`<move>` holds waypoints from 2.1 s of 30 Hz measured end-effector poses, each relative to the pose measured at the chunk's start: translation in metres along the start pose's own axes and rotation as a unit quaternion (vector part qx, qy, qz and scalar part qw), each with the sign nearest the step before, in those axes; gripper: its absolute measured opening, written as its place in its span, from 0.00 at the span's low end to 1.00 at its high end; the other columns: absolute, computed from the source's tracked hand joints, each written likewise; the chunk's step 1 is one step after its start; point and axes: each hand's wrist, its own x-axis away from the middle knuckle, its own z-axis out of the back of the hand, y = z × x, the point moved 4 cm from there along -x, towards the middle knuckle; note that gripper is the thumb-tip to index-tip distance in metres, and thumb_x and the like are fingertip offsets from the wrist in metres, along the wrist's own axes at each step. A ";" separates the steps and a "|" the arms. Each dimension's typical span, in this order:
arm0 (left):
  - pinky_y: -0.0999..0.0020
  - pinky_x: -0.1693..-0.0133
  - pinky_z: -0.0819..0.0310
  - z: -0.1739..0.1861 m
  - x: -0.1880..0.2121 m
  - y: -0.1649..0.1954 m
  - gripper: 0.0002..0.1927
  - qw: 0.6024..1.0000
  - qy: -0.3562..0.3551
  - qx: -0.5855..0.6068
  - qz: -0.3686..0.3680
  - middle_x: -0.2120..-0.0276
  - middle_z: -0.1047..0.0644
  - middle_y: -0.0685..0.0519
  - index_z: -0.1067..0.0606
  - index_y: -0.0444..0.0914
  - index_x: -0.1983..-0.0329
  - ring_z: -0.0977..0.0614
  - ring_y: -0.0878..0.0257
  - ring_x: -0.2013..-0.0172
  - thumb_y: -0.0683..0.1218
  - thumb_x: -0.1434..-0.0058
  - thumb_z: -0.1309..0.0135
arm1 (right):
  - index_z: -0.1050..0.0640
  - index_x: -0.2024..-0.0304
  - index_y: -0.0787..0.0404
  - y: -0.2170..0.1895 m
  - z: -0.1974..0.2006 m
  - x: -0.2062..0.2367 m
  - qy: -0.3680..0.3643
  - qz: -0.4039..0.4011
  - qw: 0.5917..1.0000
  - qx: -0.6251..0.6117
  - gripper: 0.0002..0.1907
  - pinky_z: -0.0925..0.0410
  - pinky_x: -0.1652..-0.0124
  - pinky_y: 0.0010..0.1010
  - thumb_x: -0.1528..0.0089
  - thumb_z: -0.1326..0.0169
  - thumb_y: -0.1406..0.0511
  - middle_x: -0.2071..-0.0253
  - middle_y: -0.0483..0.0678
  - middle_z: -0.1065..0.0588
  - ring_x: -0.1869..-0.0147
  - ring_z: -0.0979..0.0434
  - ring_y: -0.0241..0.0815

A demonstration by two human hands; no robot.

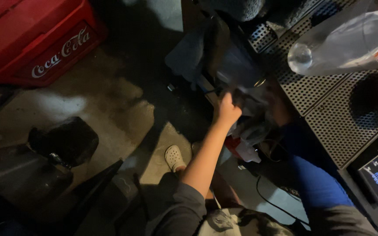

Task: The person prepares iced coffee drinks at a cart, stirring a beverage in a plastic cup on a scale, piping whipped cream from a piping bag onto drinks, and sealing cups with lids. They then place the finished drinks into plastic bags, carry them across a gravel yard, and hand them to a customer at an outdoor table.

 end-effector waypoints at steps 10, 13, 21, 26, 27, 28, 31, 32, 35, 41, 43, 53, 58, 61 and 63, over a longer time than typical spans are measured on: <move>0.49 0.55 0.23 -0.018 -0.018 0.016 0.49 0.971 -0.232 -0.046 0.017 0.54 0.19 0.42 0.49 0.62 0.25 0.17 0.42 0.54 0.55 0.47 0.38 | 0.20 0.48 0.60 -0.017 0.015 0.018 0.044 -0.004 0.994 0.098 0.15 0.31 0.40 0.44 0.38 0.44 0.69 0.47 0.57 0.23 0.40 0.24 0.58; 0.47 0.56 0.23 -0.023 -0.015 0.014 0.47 0.972 -0.220 -0.080 0.022 0.59 0.17 0.41 0.52 0.62 0.23 0.17 0.41 0.57 0.57 0.42 0.40 | 0.19 0.47 0.59 -0.035 0.021 0.029 0.048 0.009 0.992 0.113 0.15 0.31 0.39 0.44 0.36 0.44 0.69 0.45 0.57 0.22 0.38 0.24 0.57; 0.42 0.60 0.25 -0.057 -0.012 0.000 0.49 0.979 -0.173 -0.100 0.049 0.61 0.19 0.37 0.52 0.53 0.21 0.18 0.38 0.61 0.53 0.44 0.41 | 0.18 0.51 0.59 -0.073 0.038 0.047 0.075 -0.029 0.992 0.097 0.10 0.29 0.44 0.44 0.35 0.43 0.69 0.49 0.53 0.20 0.44 0.22 0.58; 0.43 0.58 0.24 -0.055 -0.008 0.004 0.33 0.993 -0.102 -0.054 -0.018 0.57 0.19 0.37 0.35 0.46 0.46 0.18 0.36 0.58 0.56 0.52 0.35 | 0.18 0.49 0.60 -0.101 0.051 0.067 0.089 0.028 0.989 0.115 0.13 0.30 0.44 0.44 0.36 0.43 0.71 0.48 0.55 0.21 0.45 0.21 0.59; 0.43 0.57 0.24 -0.054 -0.010 0.004 0.33 0.992 -0.119 -0.043 0.005 0.56 0.20 0.36 0.36 0.47 0.40 0.19 0.36 0.57 0.54 0.49 0.38 | 0.18 0.49 0.61 -0.109 0.055 0.069 0.083 0.038 0.991 0.095 0.13 0.29 0.43 0.44 0.36 0.43 0.72 0.47 0.55 0.22 0.44 0.21 0.59; 0.43 0.57 0.24 -0.053 -0.011 0.006 0.35 0.990 -0.138 -0.033 0.028 0.56 0.20 0.35 0.37 0.48 0.34 0.19 0.35 0.57 0.52 0.46 0.41 | 0.19 0.49 0.62 -0.118 0.060 0.071 0.077 0.047 0.993 0.075 0.13 0.29 0.42 0.44 0.37 0.44 0.73 0.47 0.56 0.22 0.44 0.21 0.60; 0.41 0.56 0.25 -0.047 -0.017 0.014 0.34 0.985 -0.161 -0.028 0.056 0.54 0.20 0.35 0.37 0.47 0.30 0.19 0.34 0.56 0.50 0.42 0.46 | 0.18 0.56 0.58 -0.135 0.077 0.078 -0.045 -0.143 0.983 0.102 0.06 0.28 0.51 0.40 0.36 0.40 0.67 0.59 0.53 0.20 0.54 0.20 0.54; 0.41 0.56 0.25 -0.046 -0.018 0.017 0.33 0.985 -0.161 -0.030 0.056 0.54 0.20 0.35 0.37 0.47 0.31 0.19 0.34 0.56 0.50 0.41 0.47 | 0.18 0.54 0.60 -0.149 0.090 0.075 -0.017 -0.083 0.991 0.100 0.08 0.28 0.52 0.40 0.37 0.40 0.69 0.57 0.53 0.20 0.55 0.21 0.54; 0.41 0.55 0.25 -0.050 -0.024 0.016 0.30 0.976 -0.195 -0.073 0.059 0.56 0.20 0.35 0.37 0.46 0.33 0.18 0.35 0.56 0.55 0.37 0.47 | 0.20 0.55 0.64 -0.190 0.130 0.079 0.046 0.071 0.994 0.074 0.12 0.30 0.53 0.41 0.42 0.42 0.74 0.55 0.53 0.20 0.56 0.23 0.54; 0.36 0.57 0.29 -0.057 -0.053 0.002 0.26 0.963 -0.138 -0.192 -0.131 0.46 0.22 0.43 0.34 0.48 0.37 0.19 0.41 0.52 0.56 0.39 0.51 | 0.30 0.69 0.63 -0.208 0.170 0.111 -0.007 0.057 0.984 -0.169 0.03 0.31 0.58 0.44 0.44 0.53 0.74 0.68 0.52 0.31 0.62 0.26 0.53; 0.44 0.50 0.27 -0.057 -0.061 -0.001 0.27 0.962 -0.186 -0.131 -0.154 0.44 0.24 0.40 0.33 0.45 0.36 0.21 0.40 0.48 0.57 0.37 0.49 | 0.29 0.73 0.64 -0.194 0.160 0.126 -0.162 -0.111 0.963 -0.187 0.03 0.34 0.71 0.38 0.45 0.51 0.74 0.76 0.53 0.34 0.73 0.28 0.51; 0.48 0.49 0.24 -0.032 -0.070 0.001 0.25 0.959 -0.227 -0.169 -0.013 0.47 0.21 0.44 0.26 0.45 0.41 0.19 0.42 0.49 0.55 0.42 0.46 | 0.28 0.53 0.63 -0.130 0.088 0.177 -0.226 -0.372 0.898 -0.067 0.24 0.31 0.69 0.41 0.40 0.38 0.52 0.75 0.59 0.26 0.73 0.25 0.56; 0.49 0.51 0.24 -0.019 -0.073 0.020 0.27 0.965 -0.215 -0.142 -0.039 0.53 0.20 0.42 0.23 0.42 0.49 0.19 0.43 0.52 0.59 0.49 0.39 | 0.24 0.45 0.67 -0.071 0.050 0.183 -0.176 -0.160 0.970 0.046 0.30 0.27 0.63 0.45 0.40 0.43 0.51 0.58 0.64 0.22 0.61 0.21 0.64; 0.47 0.54 0.26 -0.029 -0.063 0.025 0.33 0.951 -0.236 -0.195 -0.043 0.57 0.20 0.39 0.24 0.39 0.55 0.20 0.41 0.55 0.65 0.55 0.33 | 0.21 0.45 0.62 -0.050 0.035 0.194 -0.102 -0.236 0.966 0.018 0.24 0.27 0.56 0.45 0.39 0.44 0.56 0.57 0.61 0.21 0.55 0.20 0.61; 0.47 0.55 0.25 -0.036 -0.053 0.022 0.30 0.962 -0.211 -0.167 -0.032 0.60 0.20 0.39 0.25 0.38 0.57 0.20 0.41 0.56 0.62 0.54 0.34 | 0.22 0.45 0.61 -0.042 0.032 0.179 -0.030 -0.194 0.979 -0.056 0.20 0.27 0.53 0.43 0.36 0.46 0.58 0.54 0.61 0.21 0.50 0.20 0.59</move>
